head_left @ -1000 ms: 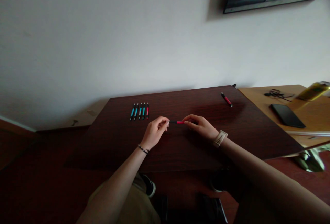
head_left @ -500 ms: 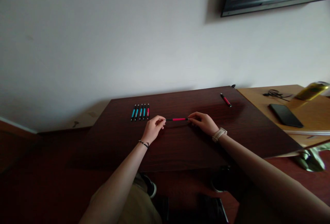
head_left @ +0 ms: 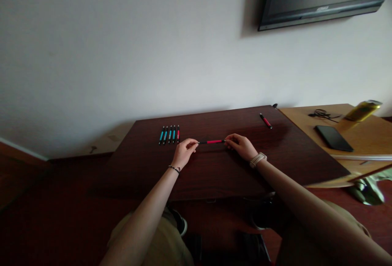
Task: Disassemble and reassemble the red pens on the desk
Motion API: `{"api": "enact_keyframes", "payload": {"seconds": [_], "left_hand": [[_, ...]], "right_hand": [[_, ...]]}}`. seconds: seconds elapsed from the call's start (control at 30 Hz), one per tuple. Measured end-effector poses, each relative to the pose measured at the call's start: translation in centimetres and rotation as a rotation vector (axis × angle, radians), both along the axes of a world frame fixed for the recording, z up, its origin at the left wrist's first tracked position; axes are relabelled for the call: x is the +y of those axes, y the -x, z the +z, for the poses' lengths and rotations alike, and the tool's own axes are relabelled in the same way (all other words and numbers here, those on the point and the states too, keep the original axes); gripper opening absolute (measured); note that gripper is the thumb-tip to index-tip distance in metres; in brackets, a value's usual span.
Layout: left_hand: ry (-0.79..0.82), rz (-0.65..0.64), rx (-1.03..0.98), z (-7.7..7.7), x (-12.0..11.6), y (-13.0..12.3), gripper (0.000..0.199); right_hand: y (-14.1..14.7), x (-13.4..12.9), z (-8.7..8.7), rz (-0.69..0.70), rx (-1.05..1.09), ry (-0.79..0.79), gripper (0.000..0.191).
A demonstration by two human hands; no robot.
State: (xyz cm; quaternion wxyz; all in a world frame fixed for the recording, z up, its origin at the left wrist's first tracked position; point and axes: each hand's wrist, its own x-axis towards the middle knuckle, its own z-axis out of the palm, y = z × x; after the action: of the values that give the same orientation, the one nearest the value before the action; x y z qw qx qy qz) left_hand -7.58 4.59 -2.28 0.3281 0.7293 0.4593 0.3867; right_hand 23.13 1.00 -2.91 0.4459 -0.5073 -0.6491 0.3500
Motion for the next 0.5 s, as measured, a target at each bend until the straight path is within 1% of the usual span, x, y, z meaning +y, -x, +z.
{"api": "enact_keyframes", "payload": {"seconds": [0.13,0.23,0.37,0.5], "left_hand": [[-0.015,0.006,-0.017,-0.18,0.02,0.07,0.020],[-0.006,-0.027,-0.007,-0.14,-0.14,-0.08,0.019],[0.017,-0.080,-0.002,0.04,-0.36,-0.39,0.020],[0.035,-0.092,-0.013,0.17,-0.40,-0.54,0.022]], "right_hand": [[-0.07,0.02,-0.17,-0.015,-0.011,-0.003,0.034],[-0.18,0.05,-0.21,-0.004,-0.018,-0.001,0.033],[-0.38,0.04,-0.01,0.011,-0.018,0.005,0.032],[-0.43,0.00,0.25,0.030,-0.002,0.002,0.032]]}}
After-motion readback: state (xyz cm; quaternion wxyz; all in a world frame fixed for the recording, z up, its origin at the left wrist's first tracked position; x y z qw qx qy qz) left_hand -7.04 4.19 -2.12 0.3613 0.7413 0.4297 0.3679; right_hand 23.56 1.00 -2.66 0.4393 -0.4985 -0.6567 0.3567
